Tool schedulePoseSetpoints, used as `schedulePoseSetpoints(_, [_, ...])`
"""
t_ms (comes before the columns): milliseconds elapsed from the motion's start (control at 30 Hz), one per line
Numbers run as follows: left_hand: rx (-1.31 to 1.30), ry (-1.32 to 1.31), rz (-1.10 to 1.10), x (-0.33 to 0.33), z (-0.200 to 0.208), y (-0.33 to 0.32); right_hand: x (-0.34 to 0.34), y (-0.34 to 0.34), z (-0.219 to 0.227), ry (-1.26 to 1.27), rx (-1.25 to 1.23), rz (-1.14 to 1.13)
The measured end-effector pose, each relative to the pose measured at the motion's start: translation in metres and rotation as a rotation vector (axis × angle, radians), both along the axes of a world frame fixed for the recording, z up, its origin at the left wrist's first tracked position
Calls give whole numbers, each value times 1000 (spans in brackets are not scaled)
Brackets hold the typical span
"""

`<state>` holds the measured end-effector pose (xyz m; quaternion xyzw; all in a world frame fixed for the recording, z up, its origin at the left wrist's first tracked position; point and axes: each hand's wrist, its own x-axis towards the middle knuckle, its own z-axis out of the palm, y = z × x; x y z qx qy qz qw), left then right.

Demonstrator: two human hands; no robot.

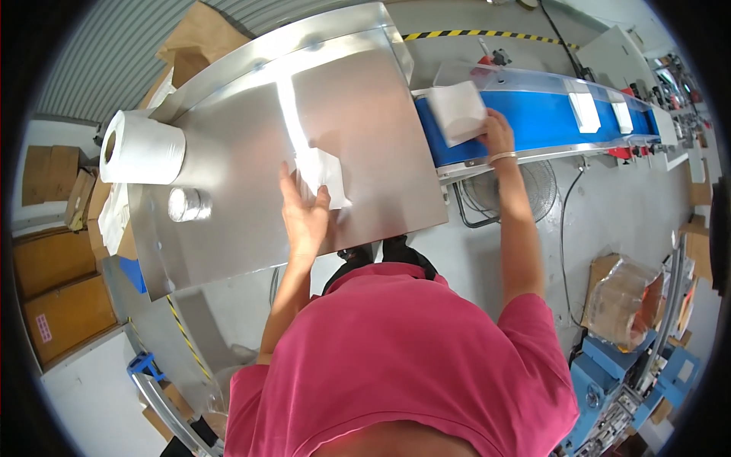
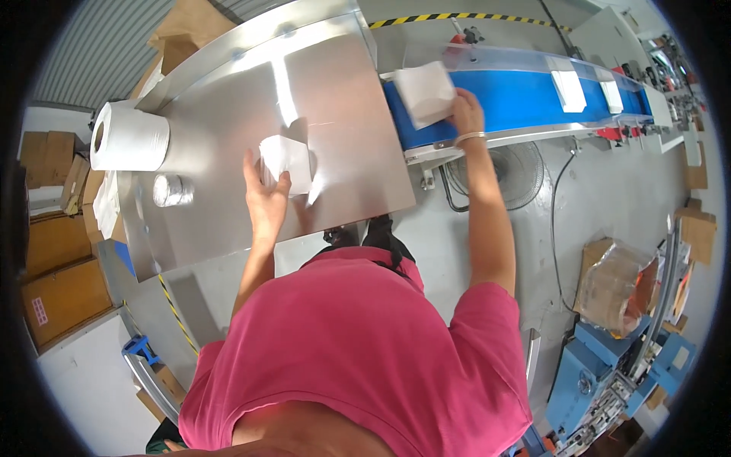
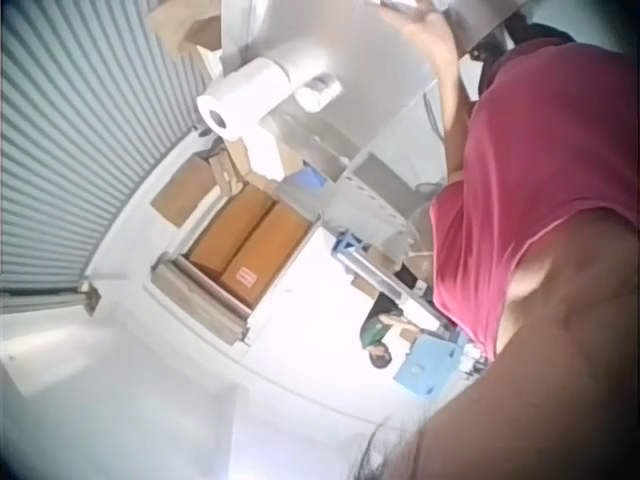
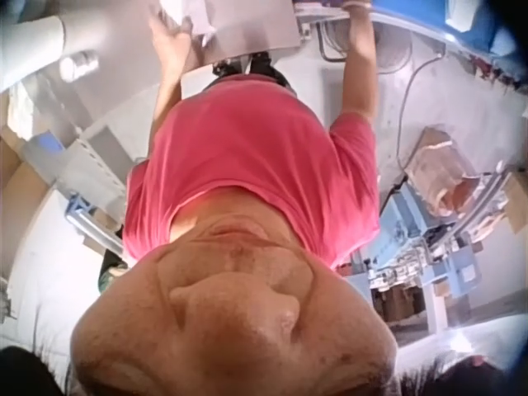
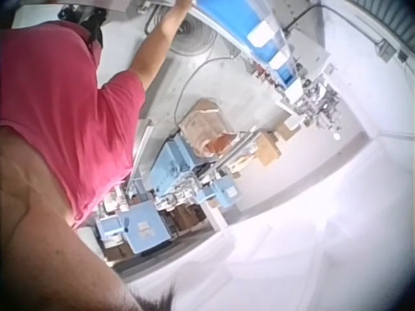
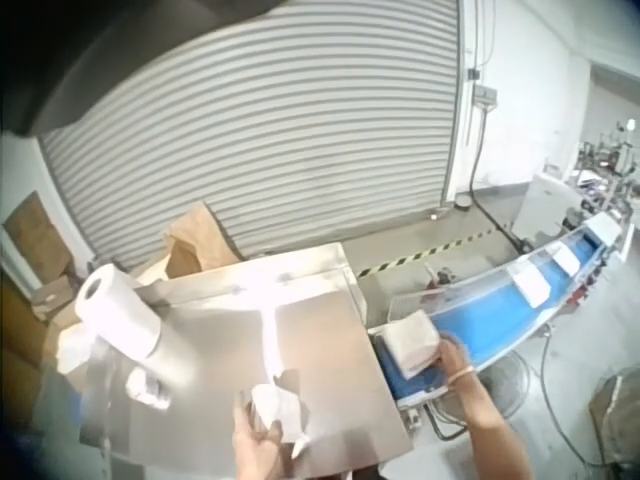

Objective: Sorting stacks of paper napkins from a production line and placing them onto a conveyor belt for packaging.

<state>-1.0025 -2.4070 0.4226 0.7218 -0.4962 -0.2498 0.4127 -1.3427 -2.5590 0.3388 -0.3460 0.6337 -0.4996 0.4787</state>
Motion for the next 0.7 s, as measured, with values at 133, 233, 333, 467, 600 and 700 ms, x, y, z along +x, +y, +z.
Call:
schedulePoseSetpoints(133, [80,267,-31,12,-16,-14,-75,-10,-26,1548,-107,-244])
schedulePoseSetpoints(233, [49,515,-17,4,-6,-23,-34,7,33,1114,-243,-13])
schedulePoseSetpoints(333, [49,807,-44,-5,0,-30,53,42,88,3,164,448])
schedulePoseSetpoints(467, [-219,149,-218,-33,-7,-30,104,52,96,-535,565,718])
schedulePoseSetpoints(600, [-352,-701,-684,-59,6,-30,114,52,83,-631,366,654])
schedulePoseSetpoints(700, [-390,-607,-701,-74,2,-29,89,42,61,-495,317,643])
